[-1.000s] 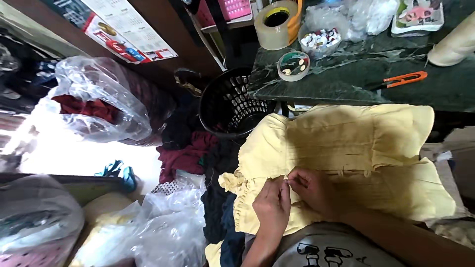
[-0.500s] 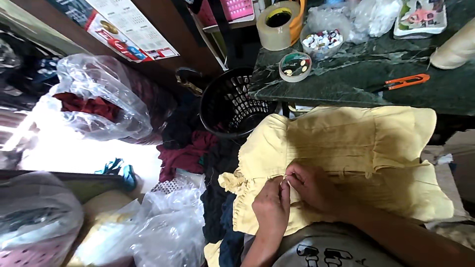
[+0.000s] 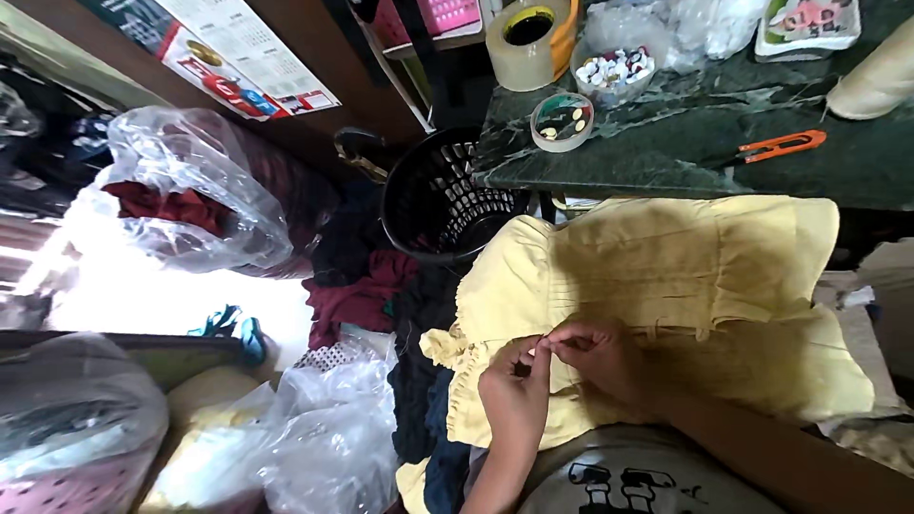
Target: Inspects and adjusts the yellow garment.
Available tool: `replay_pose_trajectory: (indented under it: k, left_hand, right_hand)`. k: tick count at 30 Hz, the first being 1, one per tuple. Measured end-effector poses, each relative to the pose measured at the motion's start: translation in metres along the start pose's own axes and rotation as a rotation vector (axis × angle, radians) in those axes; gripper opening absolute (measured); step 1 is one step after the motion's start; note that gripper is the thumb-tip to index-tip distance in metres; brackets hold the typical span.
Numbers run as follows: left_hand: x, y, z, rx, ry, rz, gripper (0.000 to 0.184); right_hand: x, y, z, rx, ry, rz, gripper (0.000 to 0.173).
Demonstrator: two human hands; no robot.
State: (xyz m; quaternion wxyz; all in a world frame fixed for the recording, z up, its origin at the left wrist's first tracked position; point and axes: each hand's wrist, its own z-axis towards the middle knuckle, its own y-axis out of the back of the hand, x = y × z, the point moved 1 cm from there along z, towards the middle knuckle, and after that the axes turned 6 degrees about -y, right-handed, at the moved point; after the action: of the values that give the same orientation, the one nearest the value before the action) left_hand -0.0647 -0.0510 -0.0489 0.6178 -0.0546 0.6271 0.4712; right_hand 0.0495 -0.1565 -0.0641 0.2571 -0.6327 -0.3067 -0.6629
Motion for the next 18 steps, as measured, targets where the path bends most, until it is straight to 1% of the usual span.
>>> replay_pose_trajectory:
  k: [4,8,10,14,18]
  left_hand:
    - [-0.001,-0.002,0.002,-0.01,0.01,0.058,0.015]
    - [-0.001,-0.005,0.002,-0.039,0.004,0.07,0.014]
    - [-0.001,-0.006,0.003,-0.048,0.009,0.076,0.013]
    - [-0.004,-0.006,0.004,-0.036,0.044,-0.026,0.01]
    - [-0.007,-0.007,0.001,-0.016,0.079,-0.119,0.008]
  right_hand:
    - [0.008,0.002,0.001,-0.005,-0.132,0.039,0.009]
    - [0.012,0.003,0.001,-0.032,-0.202,0.066,0.008]
    - [0.012,0.002,0.001,-0.067,-0.201,0.05,0.009]
    - [0.01,-0.001,0.0,-0.12,-0.182,0.024,0.011]
    - [0.015,0.002,0.004,-0.102,-0.339,0.029,0.011]
